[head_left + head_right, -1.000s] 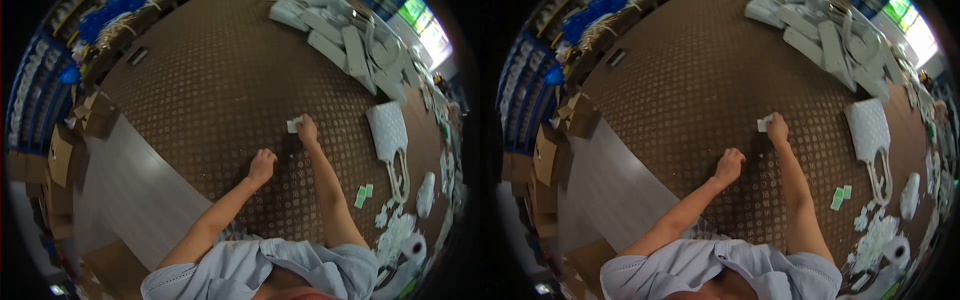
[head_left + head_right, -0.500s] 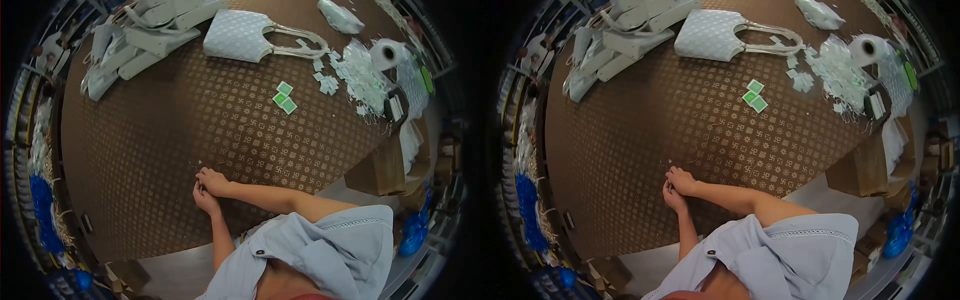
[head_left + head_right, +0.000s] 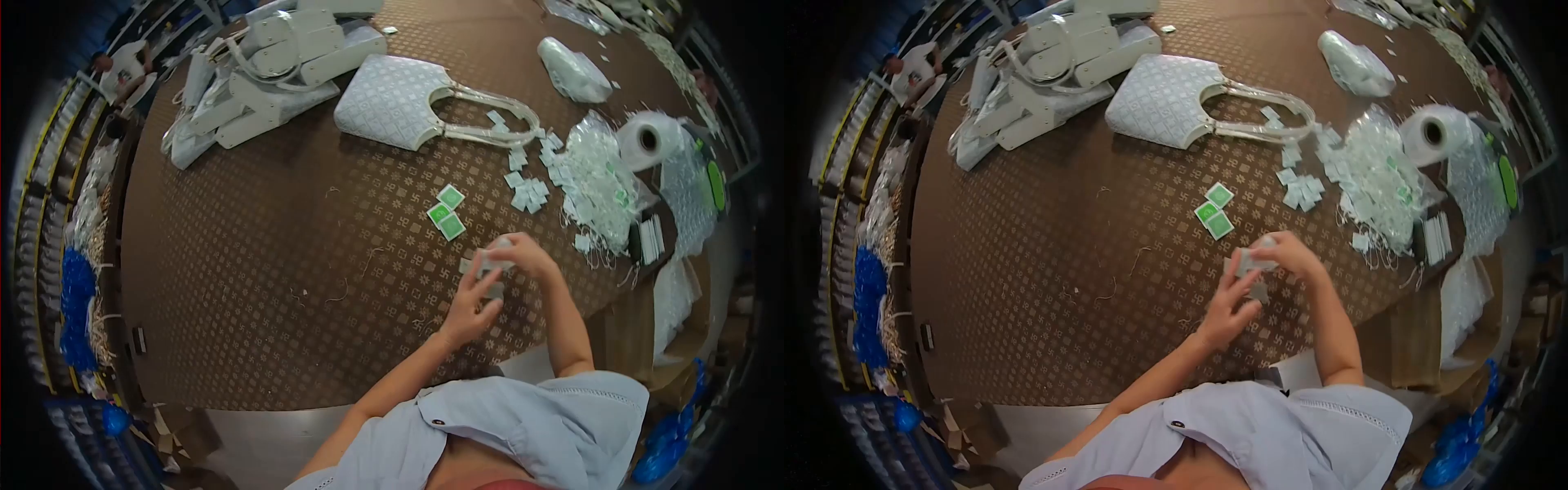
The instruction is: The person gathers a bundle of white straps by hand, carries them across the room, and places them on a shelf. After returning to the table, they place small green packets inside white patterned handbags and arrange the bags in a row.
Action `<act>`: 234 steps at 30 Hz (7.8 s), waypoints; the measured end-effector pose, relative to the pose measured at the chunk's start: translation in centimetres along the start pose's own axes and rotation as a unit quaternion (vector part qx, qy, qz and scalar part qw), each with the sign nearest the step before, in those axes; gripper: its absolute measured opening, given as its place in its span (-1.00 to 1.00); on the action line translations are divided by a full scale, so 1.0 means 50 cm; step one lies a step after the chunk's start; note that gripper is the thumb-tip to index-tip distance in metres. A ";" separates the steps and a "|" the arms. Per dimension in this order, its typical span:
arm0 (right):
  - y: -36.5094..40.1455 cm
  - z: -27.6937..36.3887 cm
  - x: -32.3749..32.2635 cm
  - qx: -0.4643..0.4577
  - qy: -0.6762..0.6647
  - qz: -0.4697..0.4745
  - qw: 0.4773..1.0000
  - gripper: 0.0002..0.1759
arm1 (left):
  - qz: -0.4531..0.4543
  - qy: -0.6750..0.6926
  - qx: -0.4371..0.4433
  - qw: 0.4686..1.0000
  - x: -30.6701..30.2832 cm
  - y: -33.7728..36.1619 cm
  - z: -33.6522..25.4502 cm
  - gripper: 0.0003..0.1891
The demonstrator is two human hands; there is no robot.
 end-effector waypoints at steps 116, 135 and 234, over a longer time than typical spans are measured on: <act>-0.451 0.165 0.355 -0.078 0.333 -0.139 0.929 -0.23 | -0.383 -0.533 -0.183 0.732 -0.751 0.485 -0.318 -0.63; -0.046 0.357 0.821 -0.464 0.374 -0.039 0.803 -0.74 | -0.150 -0.554 -0.576 0.582 -0.900 0.581 -0.211 -0.81; 0.053 0.612 0.659 -0.636 0.245 -0.132 0.720 -0.54 | -0.206 -0.298 -0.135 0.922 -0.678 0.499 -0.199 -0.62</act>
Point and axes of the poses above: each hand's wrist, its own y-axis away from the middle knuckle, its own x-axis out of the palm, z = x × y, the point moved 2 cm from there along -y, towards the middle knuckle, and after that the axes turned 10 degrees about z, right-handed, at the moved point
